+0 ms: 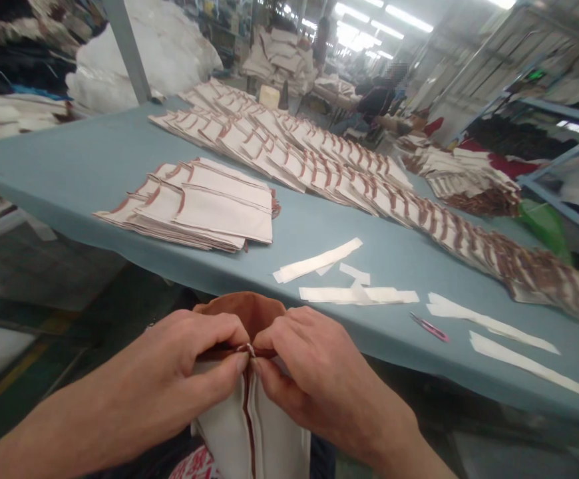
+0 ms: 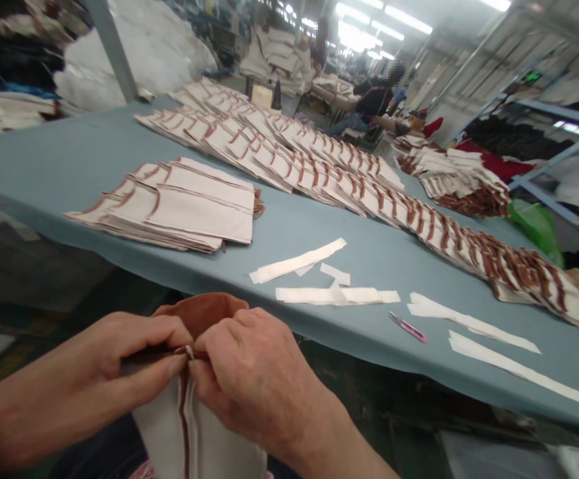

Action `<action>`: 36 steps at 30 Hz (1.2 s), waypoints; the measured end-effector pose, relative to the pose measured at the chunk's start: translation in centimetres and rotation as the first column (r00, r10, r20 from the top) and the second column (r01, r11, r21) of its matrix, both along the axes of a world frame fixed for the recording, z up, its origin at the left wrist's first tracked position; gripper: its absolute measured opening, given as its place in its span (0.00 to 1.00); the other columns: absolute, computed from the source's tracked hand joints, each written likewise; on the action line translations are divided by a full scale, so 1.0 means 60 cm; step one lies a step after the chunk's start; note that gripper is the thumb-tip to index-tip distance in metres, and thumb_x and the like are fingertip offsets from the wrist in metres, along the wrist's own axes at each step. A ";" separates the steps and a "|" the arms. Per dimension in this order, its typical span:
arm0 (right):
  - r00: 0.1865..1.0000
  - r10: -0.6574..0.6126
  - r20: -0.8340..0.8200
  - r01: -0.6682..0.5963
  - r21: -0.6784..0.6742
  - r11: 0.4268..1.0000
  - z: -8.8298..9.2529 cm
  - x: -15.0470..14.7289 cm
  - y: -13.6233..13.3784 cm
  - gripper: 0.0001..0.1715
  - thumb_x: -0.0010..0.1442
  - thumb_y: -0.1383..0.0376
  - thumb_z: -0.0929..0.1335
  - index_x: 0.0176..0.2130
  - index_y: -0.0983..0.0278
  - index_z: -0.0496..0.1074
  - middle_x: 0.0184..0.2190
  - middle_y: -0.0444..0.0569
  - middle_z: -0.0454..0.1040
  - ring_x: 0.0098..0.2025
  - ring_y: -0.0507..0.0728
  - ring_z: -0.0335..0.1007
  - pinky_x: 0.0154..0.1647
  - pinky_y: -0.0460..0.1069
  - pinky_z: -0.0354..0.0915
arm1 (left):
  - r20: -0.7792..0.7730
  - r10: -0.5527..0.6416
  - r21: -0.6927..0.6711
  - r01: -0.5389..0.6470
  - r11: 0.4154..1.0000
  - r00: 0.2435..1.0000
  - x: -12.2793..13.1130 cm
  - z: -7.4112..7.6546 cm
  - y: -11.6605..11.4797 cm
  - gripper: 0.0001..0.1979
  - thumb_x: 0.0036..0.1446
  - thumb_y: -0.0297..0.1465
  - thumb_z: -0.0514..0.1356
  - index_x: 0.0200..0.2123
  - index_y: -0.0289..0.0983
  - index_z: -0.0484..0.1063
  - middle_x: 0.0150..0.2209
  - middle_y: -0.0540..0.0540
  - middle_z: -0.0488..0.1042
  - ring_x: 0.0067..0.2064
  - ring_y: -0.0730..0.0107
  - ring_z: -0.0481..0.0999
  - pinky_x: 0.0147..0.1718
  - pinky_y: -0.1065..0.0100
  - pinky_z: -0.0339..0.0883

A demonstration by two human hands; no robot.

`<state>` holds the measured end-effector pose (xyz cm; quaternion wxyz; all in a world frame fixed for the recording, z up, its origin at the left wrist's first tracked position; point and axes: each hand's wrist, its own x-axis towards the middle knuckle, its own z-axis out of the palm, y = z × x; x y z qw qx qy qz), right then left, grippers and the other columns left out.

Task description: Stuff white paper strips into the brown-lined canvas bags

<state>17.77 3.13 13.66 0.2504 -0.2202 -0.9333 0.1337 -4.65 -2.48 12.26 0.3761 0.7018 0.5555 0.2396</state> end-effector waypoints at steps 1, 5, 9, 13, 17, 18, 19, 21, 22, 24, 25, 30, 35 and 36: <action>1.000 -0.002 0.009 0.002 -0.014 1.000 0.003 0.003 0.000 0.13 0.73 0.72 0.69 0.34 0.66 0.77 0.28 0.47 0.80 0.31 0.56 0.74 0.36 0.53 0.63 | -0.008 -0.007 0.020 0.007 1.000 1.000 0.004 0.000 -0.001 0.15 0.66 0.32 0.55 0.25 0.42 0.73 0.24 0.56 0.74 0.27 0.73 0.71 0.25 0.69 0.59; 1.000 -0.004 0.002 0.004 -0.151 0.989 0.010 0.017 -0.001 0.08 0.75 0.72 0.70 0.40 0.66 0.79 0.33 0.47 0.83 0.35 0.56 0.78 0.40 0.51 0.68 | 0.034 -0.041 0.048 0.039 0.998 0.999 0.016 -0.003 0.000 0.16 0.70 0.33 0.55 0.26 0.42 0.70 0.25 0.56 0.73 0.28 0.74 0.70 0.27 0.70 0.59; 0.999 -0.014 -0.043 0.004 -0.225 0.974 0.004 0.024 -0.005 0.07 0.77 0.71 0.69 0.43 0.66 0.78 0.35 0.47 0.83 0.37 0.55 0.79 0.41 0.49 0.70 | 0.092 -0.071 -0.008 0.072 0.997 0.993 0.021 -0.015 0.004 0.17 0.73 0.33 0.53 0.29 0.42 0.73 0.28 0.56 0.74 0.31 0.73 0.74 0.31 0.72 0.63; 0.997 -0.036 -0.070 0.022 -0.195 0.981 -0.002 0.030 -0.007 0.11 0.80 0.68 0.66 0.43 0.64 0.77 0.34 0.47 0.83 0.36 0.56 0.78 0.40 0.49 0.70 | 0.101 -0.097 0.031 0.095 0.995 0.990 0.016 -0.024 0.005 0.17 0.75 0.33 0.54 0.33 0.42 0.76 0.30 0.56 0.78 0.33 0.71 0.75 0.34 0.71 0.64; 0.988 0.001 -0.153 -0.034 -0.216 0.976 -0.009 0.041 -0.001 0.11 0.80 0.68 0.67 0.42 0.62 0.76 0.35 0.47 0.84 0.36 0.54 0.79 0.40 0.48 0.72 | 0.171 -0.181 0.059 0.173 0.983 0.969 0.005 -0.032 0.007 0.14 0.79 0.34 0.55 0.38 0.43 0.77 0.36 0.55 0.80 0.38 0.71 0.76 0.39 0.74 0.66; 0.984 0.019 -0.174 -0.059 -0.226 0.972 -0.011 0.044 0.001 0.10 0.80 0.68 0.68 0.42 0.62 0.76 0.36 0.48 0.85 0.37 0.54 0.80 0.42 0.48 0.73 | 0.207 -0.192 0.058 0.184 0.981 0.959 0.004 -0.035 0.009 0.15 0.79 0.35 0.55 0.38 0.43 0.76 0.36 0.55 0.78 0.38 0.71 0.75 0.39 0.74 0.67; 0.981 0.035 -0.192 -0.080 -0.230 0.970 -0.013 0.046 0.002 0.10 0.80 0.68 0.68 0.43 0.62 0.76 0.37 0.48 0.86 0.38 0.54 0.81 0.42 0.47 0.74 | 0.242 -0.203 0.048 0.197 0.979 0.949 0.003 -0.038 0.010 0.16 0.79 0.36 0.55 0.37 0.43 0.75 0.35 0.54 0.77 0.37 0.71 0.75 0.38 0.74 0.67; 0.974 0.063 -0.217 -0.113 -0.226 0.968 -0.017 0.048 0.004 0.09 0.80 0.68 0.68 0.44 0.62 0.76 0.39 0.49 0.88 0.38 0.54 0.82 0.44 0.48 0.75 | 0.299 -0.228 0.034 0.228 0.973 0.927 0.002 -0.042 0.012 0.16 0.80 0.37 0.55 0.37 0.42 0.75 0.34 0.54 0.75 0.36 0.71 0.74 0.37 0.74 0.67; 0.971 0.073 -0.226 -0.124 -0.220 0.968 -0.019 0.048 0.004 0.08 0.80 0.68 0.68 0.44 0.62 0.76 0.39 0.49 0.88 0.38 0.54 0.82 0.44 0.48 0.75 | 0.313 -0.235 0.035 0.236 0.971 0.920 0.002 -0.043 0.012 0.16 0.80 0.37 0.55 0.36 0.42 0.75 0.34 0.54 0.75 0.35 0.71 0.74 0.37 0.74 0.67; 0.969 0.085 -0.234 -0.137 -0.216 0.967 -0.020 0.047 0.003 0.09 0.80 0.68 0.68 0.44 0.63 0.76 0.38 0.50 0.88 0.38 0.55 0.83 0.44 0.48 0.76 | 0.312 -0.243 0.056 0.238 0.970 0.918 0.001 -0.043 0.012 0.15 0.79 0.34 0.57 0.36 0.43 0.75 0.33 0.55 0.76 0.34 0.72 0.74 0.37 0.75 0.66; 0.968 0.088 -0.234 -0.141 -0.219 0.966 -0.020 0.046 0.002 0.09 0.80 0.68 0.68 0.43 0.63 0.76 0.38 0.50 0.88 0.38 0.55 0.83 0.44 0.48 0.76 | 0.306 -0.248 0.075 0.237 0.969 0.919 0.000 -0.042 0.012 0.14 0.78 0.33 0.58 0.36 0.43 0.76 0.33 0.55 0.76 0.34 0.73 0.74 0.38 0.75 0.66; 0.975 0.079 -0.207 -0.129 -0.241 0.962 -0.019 0.038 -0.005 0.11 0.79 0.69 0.69 0.41 0.63 0.77 0.36 0.47 0.88 0.37 0.53 0.84 0.44 0.47 0.75 | 0.263 -0.276 0.145 0.245 0.959 0.924 -0.003 -0.034 0.013 0.13 0.77 0.31 0.59 0.36 0.43 0.76 0.34 0.57 0.80 0.36 0.75 0.77 0.42 0.76 0.66; 0.985 0.086 -0.151 -0.114 -0.192 0.975 -0.016 0.035 -0.006 0.14 0.81 0.67 0.67 0.40 0.62 0.77 0.36 0.47 0.88 0.37 0.54 0.84 0.43 0.48 0.75 | 0.223 -0.273 0.208 0.228 0.951 0.936 -0.004 -0.034 0.009 0.15 0.77 0.30 0.59 0.34 0.43 0.75 0.31 0.57 0.79 0.33 0.76 0.77 0.39 0.76 0.66; 0.987 0.090 -0.134 -0.112 -0.169 0.979 -0.015 0.034 -0.006 0.15 0.81 0.67 0.66 0.40 0.63 0.77 0.36 0.48 0.88 0.37 0.54 0.84 0.43 0.48 0.75 | 0.204 -0.271 0.209 0.228 0.951 0.941 -0.005 -0.036 0.007 0.14 0.77 0.29 0.59 0.34 0.43 0.75 0.32 0.57 0.79 0.34 0.76 0.77 0.40 0.75 0.66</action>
